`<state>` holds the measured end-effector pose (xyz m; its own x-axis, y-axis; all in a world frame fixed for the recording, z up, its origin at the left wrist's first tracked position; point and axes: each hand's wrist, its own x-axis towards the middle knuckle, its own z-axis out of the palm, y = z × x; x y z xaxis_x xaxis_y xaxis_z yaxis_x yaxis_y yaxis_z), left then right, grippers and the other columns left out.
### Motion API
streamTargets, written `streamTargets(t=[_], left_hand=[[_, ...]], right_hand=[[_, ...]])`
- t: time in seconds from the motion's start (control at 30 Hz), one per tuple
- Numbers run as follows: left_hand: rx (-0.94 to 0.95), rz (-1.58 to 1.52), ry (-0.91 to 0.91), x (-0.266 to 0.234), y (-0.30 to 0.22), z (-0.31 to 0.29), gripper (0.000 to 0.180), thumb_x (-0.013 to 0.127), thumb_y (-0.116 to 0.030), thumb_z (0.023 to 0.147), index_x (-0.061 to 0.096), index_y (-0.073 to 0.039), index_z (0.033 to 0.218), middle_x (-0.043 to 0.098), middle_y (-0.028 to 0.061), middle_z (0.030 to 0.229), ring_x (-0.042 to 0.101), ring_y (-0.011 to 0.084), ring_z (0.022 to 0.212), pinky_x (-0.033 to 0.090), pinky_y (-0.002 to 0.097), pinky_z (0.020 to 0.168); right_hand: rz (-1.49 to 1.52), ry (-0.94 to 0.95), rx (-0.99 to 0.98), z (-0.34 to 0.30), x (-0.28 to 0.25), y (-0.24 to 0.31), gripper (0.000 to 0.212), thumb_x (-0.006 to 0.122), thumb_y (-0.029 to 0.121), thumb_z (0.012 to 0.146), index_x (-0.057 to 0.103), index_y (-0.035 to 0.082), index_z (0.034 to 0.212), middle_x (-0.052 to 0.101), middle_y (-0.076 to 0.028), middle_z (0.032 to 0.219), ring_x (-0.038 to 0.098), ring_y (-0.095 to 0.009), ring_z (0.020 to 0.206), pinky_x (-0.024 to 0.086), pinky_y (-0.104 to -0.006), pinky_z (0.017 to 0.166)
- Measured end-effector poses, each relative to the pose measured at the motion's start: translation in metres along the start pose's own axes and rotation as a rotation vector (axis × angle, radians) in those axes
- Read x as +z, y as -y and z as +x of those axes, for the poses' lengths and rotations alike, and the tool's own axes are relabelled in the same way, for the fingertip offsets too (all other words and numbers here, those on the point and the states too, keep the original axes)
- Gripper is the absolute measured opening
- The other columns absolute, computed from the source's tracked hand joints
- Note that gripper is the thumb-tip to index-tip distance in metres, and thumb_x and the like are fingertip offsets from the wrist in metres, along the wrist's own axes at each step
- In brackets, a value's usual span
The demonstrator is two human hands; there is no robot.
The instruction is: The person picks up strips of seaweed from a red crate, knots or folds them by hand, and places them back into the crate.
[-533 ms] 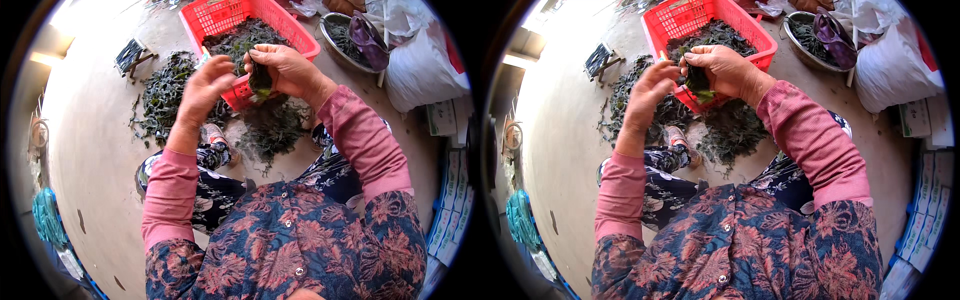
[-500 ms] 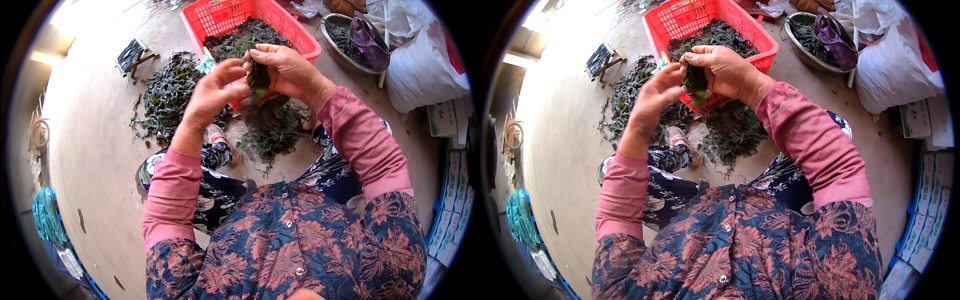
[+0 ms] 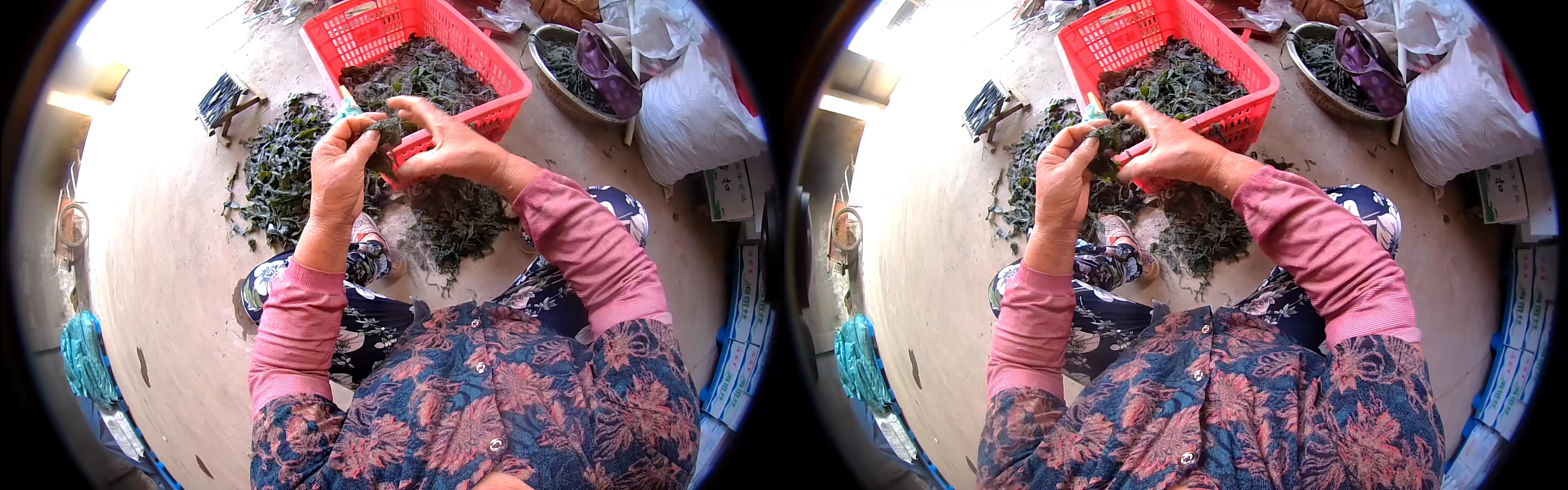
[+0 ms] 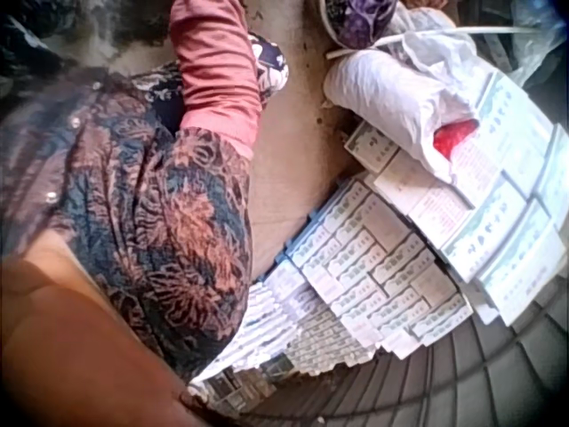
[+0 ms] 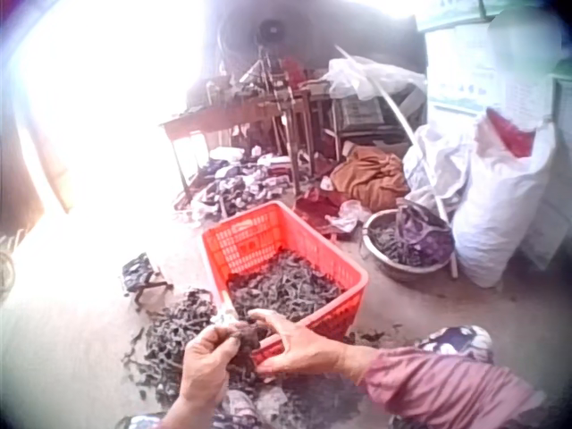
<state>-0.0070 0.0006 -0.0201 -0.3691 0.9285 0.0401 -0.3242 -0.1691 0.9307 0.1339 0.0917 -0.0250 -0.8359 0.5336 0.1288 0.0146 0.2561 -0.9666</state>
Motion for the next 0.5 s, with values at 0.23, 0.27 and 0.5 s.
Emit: streamTargets(t=[0.23, 0.27, 0.5], left_hand=[[0.109, -0.099, -0.023, -0.002, 0.003, 0.011, 0.014, 0.051, 0.003, 0.081, 0.056, 0.004, 0.094, 0.058, 0.0076, 0.097, 0.054, 0.0101, 0.08, 0.044, 0.0212, 0.074], [0.107, 0.009, -0.08, -0.004, 0.005, 0.014, 0.012, 0.053, 0.003, 0.08, 0.058, 0.003, 0.091, 0.058, 0.0044, 0.091, 0.054, 0.0097, 0.077, 0.043, 0.0211, 0.071], [0.184, 0.951, -0.334, -0.062, 0.049, 0.033, 0.011, 0.06, -0.007, 0.074, 0.061, -0.002, 0.084, 0.06, 0.0051, 0.072, 0.055, 0.0129, 0.065, 0.043, 0.0246, 0.063]], right_hand=[[0.362, 0.082, 0.238, 0.014, 0.017, -0.014, 0.03, 0.061, 0.013, 0.078, 0.055, -0.002, 0.104, 0.058, -0.003, 0.087, 0.05, -0.009, 0.08, 0.043, -0.023, 0.075], [0.356, -0.021, 0.134, 0.014, 0.017, -0.016, 0.016, 0.056, 0.014, 0.081, 0.061, 0.001, 0.09, 0.061, -0.005, 0.076, 0.055, -0.013, 0.074, 0.044, -0.0275, 0.072], [-0.924, 0.027, -0.078, 0.042, 0.012, -0.034, 0.009, 0.05, 0.014, 0.078, 0.05, 0.005, 0.08, 0.06, -0.017, 0.074, 0.058, -0.035, 0.073, 0.045, -0.0425, 0.06]])
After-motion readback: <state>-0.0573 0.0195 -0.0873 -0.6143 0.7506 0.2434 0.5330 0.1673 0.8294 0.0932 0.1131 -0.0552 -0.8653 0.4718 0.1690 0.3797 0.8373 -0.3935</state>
